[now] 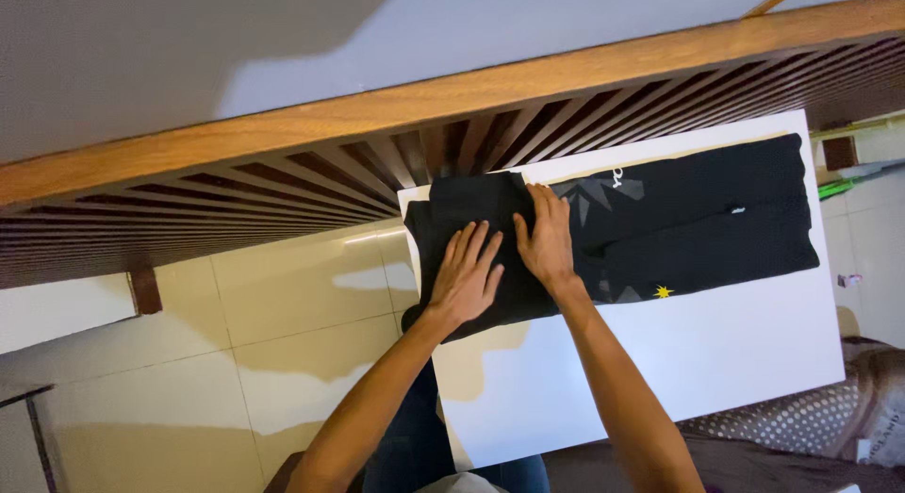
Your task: The person folds a black t-shirt on a white table and then places it on a shelf inside a closet.
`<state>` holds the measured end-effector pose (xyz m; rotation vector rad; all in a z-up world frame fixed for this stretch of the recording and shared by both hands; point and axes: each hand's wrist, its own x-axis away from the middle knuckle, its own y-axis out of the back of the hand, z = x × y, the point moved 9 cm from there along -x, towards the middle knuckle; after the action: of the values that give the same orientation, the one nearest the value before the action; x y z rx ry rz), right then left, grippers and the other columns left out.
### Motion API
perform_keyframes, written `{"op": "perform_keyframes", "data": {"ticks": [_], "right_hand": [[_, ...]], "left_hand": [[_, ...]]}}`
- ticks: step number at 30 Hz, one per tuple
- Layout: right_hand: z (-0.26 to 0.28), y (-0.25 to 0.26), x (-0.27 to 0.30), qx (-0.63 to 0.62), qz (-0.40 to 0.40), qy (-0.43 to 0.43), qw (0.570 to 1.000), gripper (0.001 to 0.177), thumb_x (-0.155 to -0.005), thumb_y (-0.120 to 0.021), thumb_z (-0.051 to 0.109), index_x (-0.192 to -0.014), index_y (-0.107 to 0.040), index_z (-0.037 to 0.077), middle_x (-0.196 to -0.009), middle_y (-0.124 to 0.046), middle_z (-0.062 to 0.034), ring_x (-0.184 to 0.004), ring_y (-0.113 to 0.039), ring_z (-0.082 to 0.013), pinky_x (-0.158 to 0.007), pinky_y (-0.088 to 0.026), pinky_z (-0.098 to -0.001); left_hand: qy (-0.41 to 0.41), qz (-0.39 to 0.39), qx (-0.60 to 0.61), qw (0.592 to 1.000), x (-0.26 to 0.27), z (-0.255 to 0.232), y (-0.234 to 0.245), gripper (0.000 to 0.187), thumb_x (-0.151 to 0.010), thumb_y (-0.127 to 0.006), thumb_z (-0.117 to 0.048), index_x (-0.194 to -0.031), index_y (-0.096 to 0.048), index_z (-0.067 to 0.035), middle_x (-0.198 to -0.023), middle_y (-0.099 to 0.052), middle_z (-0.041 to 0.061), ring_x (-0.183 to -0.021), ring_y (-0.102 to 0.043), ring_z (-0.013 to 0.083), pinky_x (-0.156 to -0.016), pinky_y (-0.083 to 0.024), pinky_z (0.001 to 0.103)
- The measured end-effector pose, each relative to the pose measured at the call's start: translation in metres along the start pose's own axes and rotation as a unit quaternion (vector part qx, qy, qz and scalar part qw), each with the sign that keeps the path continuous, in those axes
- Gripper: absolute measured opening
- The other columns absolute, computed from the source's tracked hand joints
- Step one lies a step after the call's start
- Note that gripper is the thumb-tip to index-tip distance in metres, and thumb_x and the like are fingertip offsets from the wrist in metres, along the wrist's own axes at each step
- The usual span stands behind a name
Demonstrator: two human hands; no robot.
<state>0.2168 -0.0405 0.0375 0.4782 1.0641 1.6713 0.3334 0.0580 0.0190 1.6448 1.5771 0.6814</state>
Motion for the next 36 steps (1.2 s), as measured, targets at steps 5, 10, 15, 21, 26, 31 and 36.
{"op": "perform_keyframes", "data": {"ticks": [5, 10, 15, 21, 26, 31, 36], "right_hand": [[-0.007, 0.001, 0.03, 0.153, 0.034, -0.001, 0.988, 0.063, -0.1, -0.059, 0.036, -0.151, -0.045, 0.001, -0.156, -0.045, -0.0242, -0.144, -0.038, -0.0446, -0.118, -0.025, -0.06], [-0.024, 0.007, 0.039, 0.178, 0.036, -0.017, 0.983, 0.06, -0.103, -0.052, 0.039, -0.152, -0.047, 0.006, -0.158, -0.043, -0.0238, -0.144, -0.038, -0.0445, -0.117, -0.023, -0.0605], [-0.065, 0.039, 0.051, 0.108, 0.007, -0.023, 0.994, 0.034, -0.109, -0.052, 0.017, -0.14, -0.06, 0.006, -0.151, -0.054, -0.0163, -0.147, -0.044, -0.0383, -0.124, -0.026, -0.0587], [-0.129, 0.09, 0.067, 0.117, 0.028, -0.024, 0.993, 0.04, -0.094, -0.053, -0.002, -0.13, -0.067, 0.01, -0.15, -0.057, -0.0128, -0.146, -0.046, -0.0382, -0.123, -0.026, -0.0582], [-0.148, 0.115, 0.063, 0.106, 0.049, -0.014, 0.993, 0.027, -0.095, -0.064, 0.009, -0.122, -0.071, 0.013, -0.148, -0.056, -0.0127, -0.144, -0.044, -0.0376, -0.121, -0.025, -0.0602], [-0.161, 0.118, 0.052, 0.115, 0.042, -0.022, 0.992, 0.014, -0.093, -0.071, 0.017, -0.104, -0.072, 0.009, -0.138, -0.06, -0.0126, -0.141, -0.046, -0.0369, -0.122, -0.026, -0.0604], [-0.172, 0.123, 0.045, 0.095, 0.023, -0.033, 0.995, 0.011, -0.094, -0.07, 0.015, -0.103, -0.071, 0.007, -0.134, -0.06, -0.0144, -0.14, -0.047, -0.0382, -0.124, -0.026, -0.0591]], "left_hand": [[0.005, 0.042, -0.047, 0.998, 0.009, -0.001, -0.008, 0.066, -0.1, -0.051, -0.043, -0.157, -0.038, -0.014, -0.166, -0.026, 0.02, -0.152, -0.021, 0.0408, -0.124, -0.01, 0.058], [0.004, 0.051, -0.088, 0.995, 0.004, -0.005, -0.005, 0.067, -0.098, -0.053, -0.043, -0.158, -0.037, -0.016, -0.165, -0.025, 0.021, -0.152, -0.021, 0.0431, -0.122, -0.009, 0.062], [0.045, 0.086, -0.075, 0.992, -0.01, -0.023, -0.026, 0.07, -0.094, -0.055, -0.04, -0.155, -0.038, -0.01, -0.163, -0.022, 0.026, -0.15, -0.018, 0.0484, -0.118, -0.006, 0.069], [-0.027, 0.068, -0.022, 0.997, -0.039, -0.068, -0.067, 0.054, -0.103, -0.051, -0.032, -0.154, -0.045, -0.017, -0.164, -0.026, 0.024, -0.151, -0.02, 0.0508, -0.117, -0.007, 0.075], [-0.004, 0.052, -0.006, 0.999, -0.064, -0.087, -0.076, 0.045, -0.1, -0.056, -0.036, -0.141, -0.058, -0.018, -0.155, -0.031, 0.029, -0.146, -0.017, 0.0562, -0.11, -0.005, 0.08], [0.028, 0.019, 0.022, 0.999, -0.078, -0.089, -0.087, 0.025, -0.099, -0.06, -0.03, -0.109, -0.07, -0.009, -0.151, -0.041, 0.024, -0.149, -0.02, 0.0535, -0.115, -0.007, 0.079], [0.03, -0.03, -0.006, 0.999, -0.082, -0.091, -0.089, 0.021, -0.1, -0.058, -0.02, -0.108, -0.065, -0.002, -0.148, -0.043, 0.024, -0.15, -0.021, 0.0526, -0.115, -0.006, 0.079]]}}
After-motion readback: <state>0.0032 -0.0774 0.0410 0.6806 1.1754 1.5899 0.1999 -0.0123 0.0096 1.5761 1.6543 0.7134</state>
